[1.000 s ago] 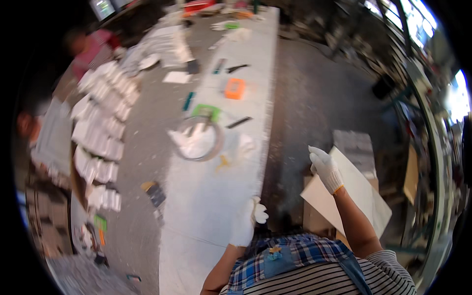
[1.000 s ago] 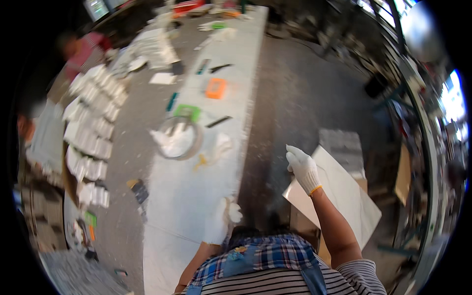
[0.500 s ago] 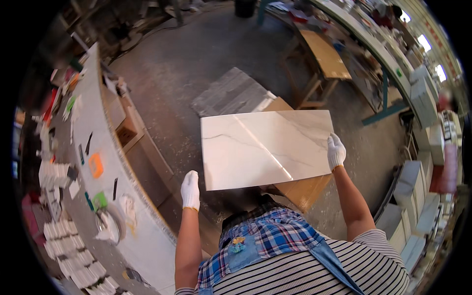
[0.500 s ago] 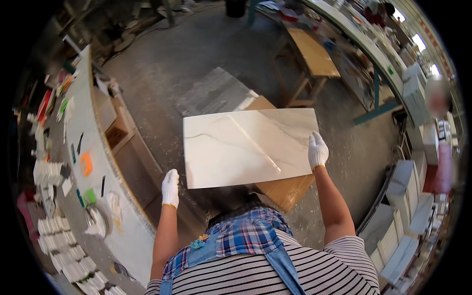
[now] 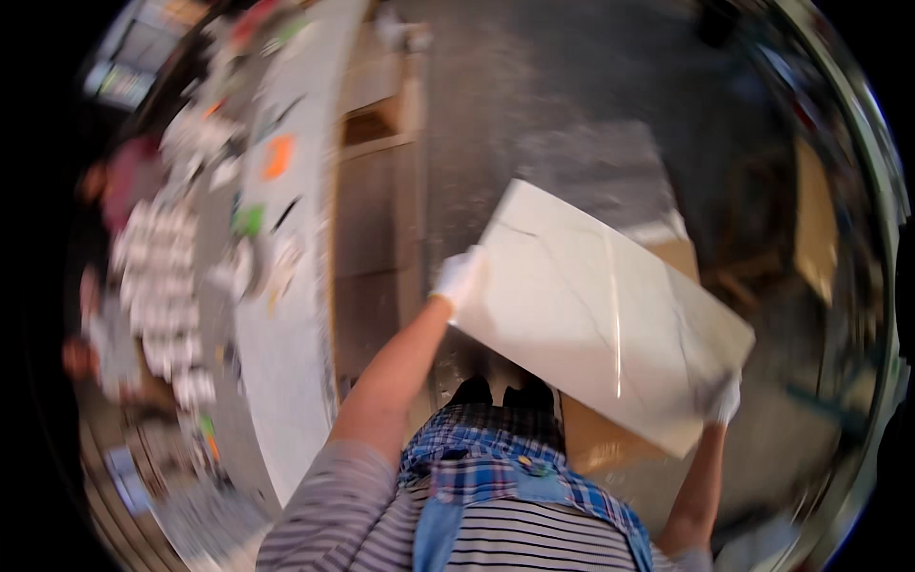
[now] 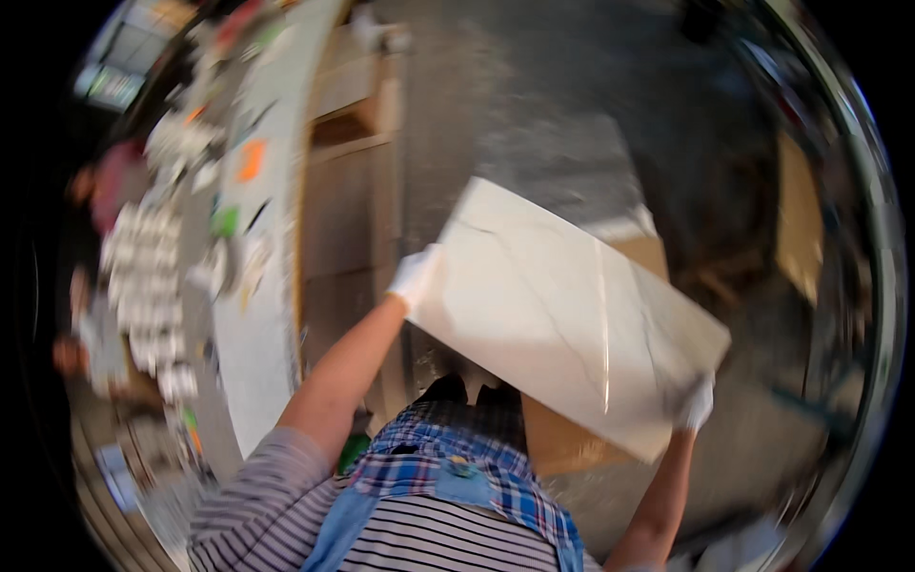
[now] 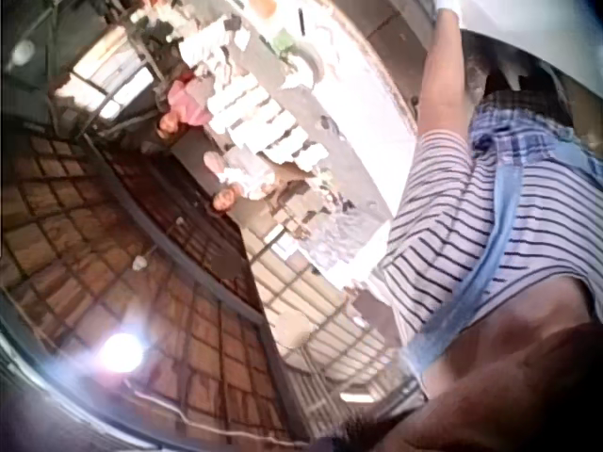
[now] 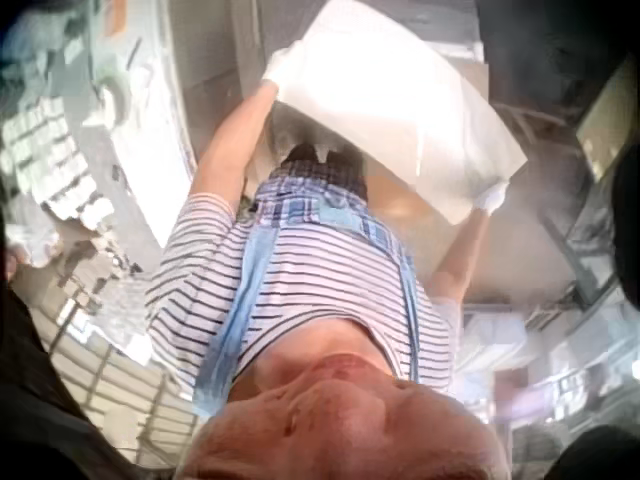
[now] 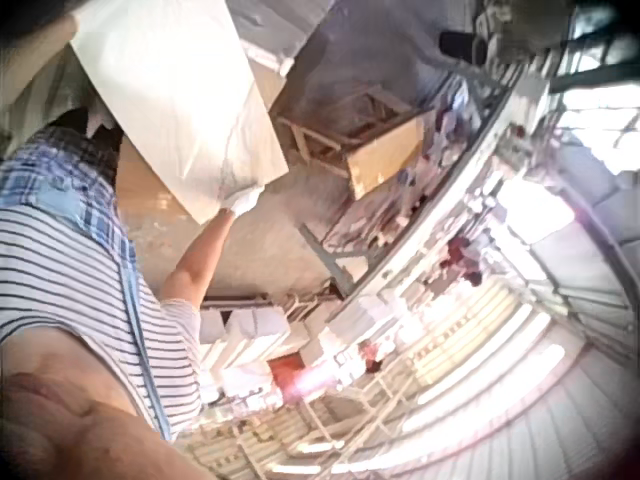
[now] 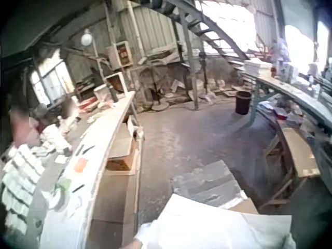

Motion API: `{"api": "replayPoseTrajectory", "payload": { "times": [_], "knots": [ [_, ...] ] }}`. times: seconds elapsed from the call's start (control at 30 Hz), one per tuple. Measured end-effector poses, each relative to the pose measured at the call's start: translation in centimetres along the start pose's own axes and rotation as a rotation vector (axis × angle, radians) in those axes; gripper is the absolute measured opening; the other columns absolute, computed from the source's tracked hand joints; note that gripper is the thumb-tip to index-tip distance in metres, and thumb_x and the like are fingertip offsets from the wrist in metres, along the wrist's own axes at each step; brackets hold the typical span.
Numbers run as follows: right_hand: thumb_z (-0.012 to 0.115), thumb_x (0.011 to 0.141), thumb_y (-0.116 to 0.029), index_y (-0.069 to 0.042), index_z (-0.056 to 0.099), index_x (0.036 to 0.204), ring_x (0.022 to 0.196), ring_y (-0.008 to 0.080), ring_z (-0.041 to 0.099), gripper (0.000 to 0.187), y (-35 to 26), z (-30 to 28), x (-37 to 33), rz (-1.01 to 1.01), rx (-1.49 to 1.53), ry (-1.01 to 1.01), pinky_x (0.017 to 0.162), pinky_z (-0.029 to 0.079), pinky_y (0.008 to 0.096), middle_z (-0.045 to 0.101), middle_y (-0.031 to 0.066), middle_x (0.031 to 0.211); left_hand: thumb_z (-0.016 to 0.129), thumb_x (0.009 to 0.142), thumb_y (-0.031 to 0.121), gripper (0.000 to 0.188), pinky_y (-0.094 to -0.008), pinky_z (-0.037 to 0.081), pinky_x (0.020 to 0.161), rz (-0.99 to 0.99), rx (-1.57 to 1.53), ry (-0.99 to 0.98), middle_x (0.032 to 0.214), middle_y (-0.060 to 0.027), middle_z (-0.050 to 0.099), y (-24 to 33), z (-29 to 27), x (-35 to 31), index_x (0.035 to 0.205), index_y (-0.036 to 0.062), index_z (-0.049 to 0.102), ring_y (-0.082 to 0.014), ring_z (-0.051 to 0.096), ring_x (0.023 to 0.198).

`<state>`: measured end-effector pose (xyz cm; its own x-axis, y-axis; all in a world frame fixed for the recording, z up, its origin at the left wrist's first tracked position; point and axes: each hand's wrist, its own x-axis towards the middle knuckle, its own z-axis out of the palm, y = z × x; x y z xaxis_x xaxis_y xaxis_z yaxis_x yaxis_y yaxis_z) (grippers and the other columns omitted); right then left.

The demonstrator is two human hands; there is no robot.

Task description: The person applies a white adhesive substance to the surface of a large rectangular tile using a metal trowel. They scoop the adhesive from a metal container and spread it evenly across the tile's surface, then lift and inspect the tile before placing it back down.

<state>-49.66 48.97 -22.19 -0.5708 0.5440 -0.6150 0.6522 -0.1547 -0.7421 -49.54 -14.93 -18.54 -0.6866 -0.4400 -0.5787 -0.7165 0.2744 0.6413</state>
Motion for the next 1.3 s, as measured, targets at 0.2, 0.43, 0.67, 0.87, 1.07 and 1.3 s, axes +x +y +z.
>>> {"api": "replayPoseTrajectory", "payload": {
  "times": [0.2,0.43,0.67,0.87,1.07,1.3],
  "knots": [
    [0.051,0.107,-0.051,0.008,0.052,0.147,0.122,0.0318,0.062,0.071,2.1,-0.3,3.3,-0.127,0.059,0.01,0.102,0.052,0.0432,0.059,0.0164,0.145,0.04,0.095,0.061,0.074,-0.0514,0.049,0.098,-0.029,-0.02,0.187,0.114,-0.0302,0.071,-0.5,1.3,-0.7,0.107,-0.0032,0.075,-0.0475,0.065,0.116],
    [0.048,0.11,-0.049,0.012,0.056,0.141,0.123,0.0282,0.061,0.069,-3.6,2.4,2.7,-0.399,-0.254,-0.097,0.107,0.048,0.0379,0.064,0.019,0.14,0.058,0.096,0.052,0.057,-0.0407,0.05,0.076,-0.165,-0.526,0.327,0.084,-0.0139,0.071,-5.6,-0.9,-10.9,0.09,-0.0023,0.074,-0.0239,0.066,0.081],
    [0.053,0.108,-0.048,0.008,0.06,0.138,0.103,0.0239,0.066,0.064,-8.1,10.0,3.2,-0.437,-0.134,-0.49,0.093,0.056,0.0366,0.067,0.012,0.126,0.064,0.1,0.041,0.043,-0.0337,0.047,0.067,-0.264,-1.008,0.448,0.082,-0.0031,0.067,-9.6,-6.9,-24.3,0.092,-0.0008,0.073,-0.0135,0.058,0.075],
    [0.049,0.11,-0.04,0.007,0.065,0.127,0.1,0.0237,0.065,0.053,-10.0,20.9,-9.6,-0.575,-0.335,-0.741,0.087,0.055,0.0375,0.067,0.0113,0.118,0.064,0.1,0.037,0.039,-0.0314,0.047,0.066,-0.322,-1.139,0.762,0.084,-0.002,0.066,-15.6,-10.0,-35.9,0.1,-0.0012,0.072,-0.0123,0.057,0.076],
    [0.049,0.109,-0.027,0.006,0.063,0.123,0.101,0.026,0.066,0.04,-6.7,30.4,-20.1,-0.622,-0.338,-1.087,0.097,0.052,0.0374,0.067,0.0139,0.112,0.062,0.104,0.032,0.045,-0.0323,0.054,0.093,-0.223,-1.299,0.996,0.123,-0.0101,0.069,-26.6,-8.2,-46.4,0.131,-0.0045,0.065,-0.0202,0.065,0.109],
    [0.047,0.106,-0.026,0.011,0.054,0.141,0.13,0.0363,0.06,0.052,-0.2,36.9,-37.4,-1.177,-0.66,-1.144,0.11,0.044,0.0413,0.061,0.0265,0.141,0.056,0.105,0.039,0.061,-0.0334,0.049,0.103,-0.373,-1.334,1.322,0.137,-0.0152,0.064,-32.5,-4.5,-58.8,0.143,-0.0091,0.055,-0.0236,0.06,0.123]
  ]
}}
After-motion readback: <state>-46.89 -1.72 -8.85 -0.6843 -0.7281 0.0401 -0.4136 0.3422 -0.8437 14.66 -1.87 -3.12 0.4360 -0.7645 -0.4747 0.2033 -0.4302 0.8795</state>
